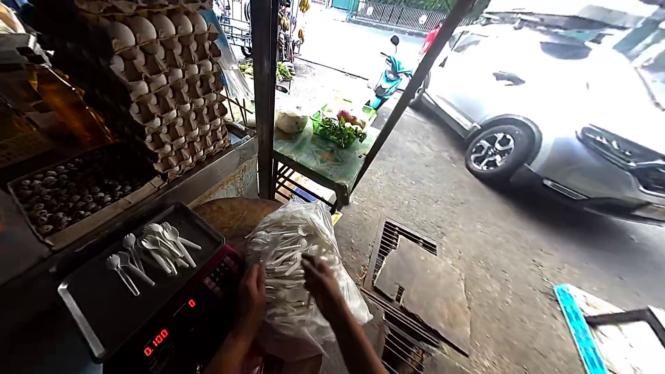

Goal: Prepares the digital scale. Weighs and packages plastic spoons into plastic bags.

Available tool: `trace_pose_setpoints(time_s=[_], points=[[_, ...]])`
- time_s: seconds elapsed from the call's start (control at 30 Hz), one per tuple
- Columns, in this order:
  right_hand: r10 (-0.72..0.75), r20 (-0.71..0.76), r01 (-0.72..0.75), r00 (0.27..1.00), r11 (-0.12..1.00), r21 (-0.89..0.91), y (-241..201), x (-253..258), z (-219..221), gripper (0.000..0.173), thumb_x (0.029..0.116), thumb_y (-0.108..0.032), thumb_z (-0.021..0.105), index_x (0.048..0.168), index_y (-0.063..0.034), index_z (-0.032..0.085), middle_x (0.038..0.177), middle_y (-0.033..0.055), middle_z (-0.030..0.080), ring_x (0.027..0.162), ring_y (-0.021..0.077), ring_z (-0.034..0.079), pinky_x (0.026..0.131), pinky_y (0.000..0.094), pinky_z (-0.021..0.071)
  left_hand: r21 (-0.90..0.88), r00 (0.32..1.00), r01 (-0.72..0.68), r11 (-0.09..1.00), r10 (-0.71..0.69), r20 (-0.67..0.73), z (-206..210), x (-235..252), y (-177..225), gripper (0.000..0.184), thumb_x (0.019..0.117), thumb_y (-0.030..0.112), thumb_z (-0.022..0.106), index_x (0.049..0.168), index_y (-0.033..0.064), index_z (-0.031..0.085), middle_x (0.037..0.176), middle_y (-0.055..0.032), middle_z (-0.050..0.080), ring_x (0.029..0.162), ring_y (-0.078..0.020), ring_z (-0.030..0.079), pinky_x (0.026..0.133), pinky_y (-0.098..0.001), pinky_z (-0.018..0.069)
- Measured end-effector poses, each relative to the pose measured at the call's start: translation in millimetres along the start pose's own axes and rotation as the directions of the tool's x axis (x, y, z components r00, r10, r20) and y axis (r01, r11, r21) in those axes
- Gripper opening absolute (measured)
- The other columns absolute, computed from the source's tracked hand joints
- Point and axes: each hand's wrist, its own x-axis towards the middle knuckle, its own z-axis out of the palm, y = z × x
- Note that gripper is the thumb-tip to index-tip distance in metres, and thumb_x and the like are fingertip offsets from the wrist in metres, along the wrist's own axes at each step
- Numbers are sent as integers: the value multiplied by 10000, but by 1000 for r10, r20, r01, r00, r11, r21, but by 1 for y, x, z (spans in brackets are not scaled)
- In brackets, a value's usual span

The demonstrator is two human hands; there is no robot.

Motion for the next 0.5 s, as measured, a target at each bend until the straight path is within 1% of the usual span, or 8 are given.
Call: trace_pose_setpoints(time_s=[0.07, 0.1, 0.17, 0.2, 0.27, 0.33, 0.4, 0.5], points=[[52, 94, -48, 994, 998, -41, 6, 3, 19, 231, 1032, -152, 563, 1195, 8, 591, 856, -17, 608, 656, 9, 523, 607, 201, 456, -45, 992, -122, 991, 121, -37, 24, -20, 26, 294, 1020, 74, 526, 1192, -118, 669, 1106, -283, 690, 1023, -409, 697, 945, -524, 551], [42, 71, -38, 997, 998, -60, 4, 7, 24, 192, 1040, -160, 555, 1094, 1, 643, 823, -10, 626, 691, 30, 566, 666, 232, 495, -44, 975, -212, 976, 208, -82, 36, -27, 33, 270, 983, 68, 557, 1138, -101, 699, 1072, -262, 702, 987, -386, 711, 914, -500, 574], [-74, -4, 73, 997, 989, -126, -4, 19, 20, 311, 1085, -165, 428, 914, -19, 642, 714, -36, 576, 654, 28, 553, 659, 230, 494, -22, 927, -346, 938, 338, -162, 50, -26, 36, 311, 951, 157, 570, 1131, -28, 745, 1080, -208, 715, 996, -351, 703, 911, -469, 571], [-149, -40, 138, 988, 971, -194, -10, 28, 9, 346, 1096, -156, 395, 902, -2, 638, 709, -26, 584, 655, 33, 568, 666, 227, 511, -21, 921, -360, 933, 352, -166, 49, -20, 35, 314, 962, 181, 570, 1145, 1, 750, 1116, -201, 710, 1034, -362, 687, 932, -491, 551], [-270, -76, 206, 960, 864, -460, -23, 48, -26, 348, 1096, -142, 402, 1021, 57, 676, 785, 59, 652, 715, 102, 627, 731, 301, 550, 14, 921, -356, 934, 353, -167, 42, -1, 33, 266, 976, 148, 560, 1086, 20, 765, 1135, -179, 712, 1052, -364, 678, 944, -508, 539], [-296, -62, 166, 953, 683, -712, -32, 69, -62, 321, 1075, -155, 457, 1118, 32, 715, 966, 161, 708, 893, 259, 682, 866, 469, 539, 81, 908, -385, 919, 393, -148, 42, 25, 37, 222, 972, 110, 580, 1025, 28, 780, 1103, -152, 734, 1020, -337, 697, 918, -484, 555], [-267, -31, 124, 963, 544, -830, -28, 91, -86, 294, 1050, -195, 537, 1137, 12, 727, 1135, 207, 701, 1058, 355, 679, 951, 556, 510, 123, 889, -451, 884, 457, -31, 53, 51, 49, 210, 982, 81, 586, 1052, 25, 777, 1121, -148, 737, 1056, -334, 700, 945, -474, 556], [-150, 11, 75, 989, 429, -900, -14, 115, -93, 331, 1009, -229, 613, 1273, -47, 695, 1247, 212, 675, 1138, 385, 662, 984, 583, 505, 77, 889, -451, 889, 440, 130, 81, 82, 69, 241, 992, 52, 554, 1108, 15, 762, 1169, -163, 727, 1109, -346, 686, 996, -473, 532]])
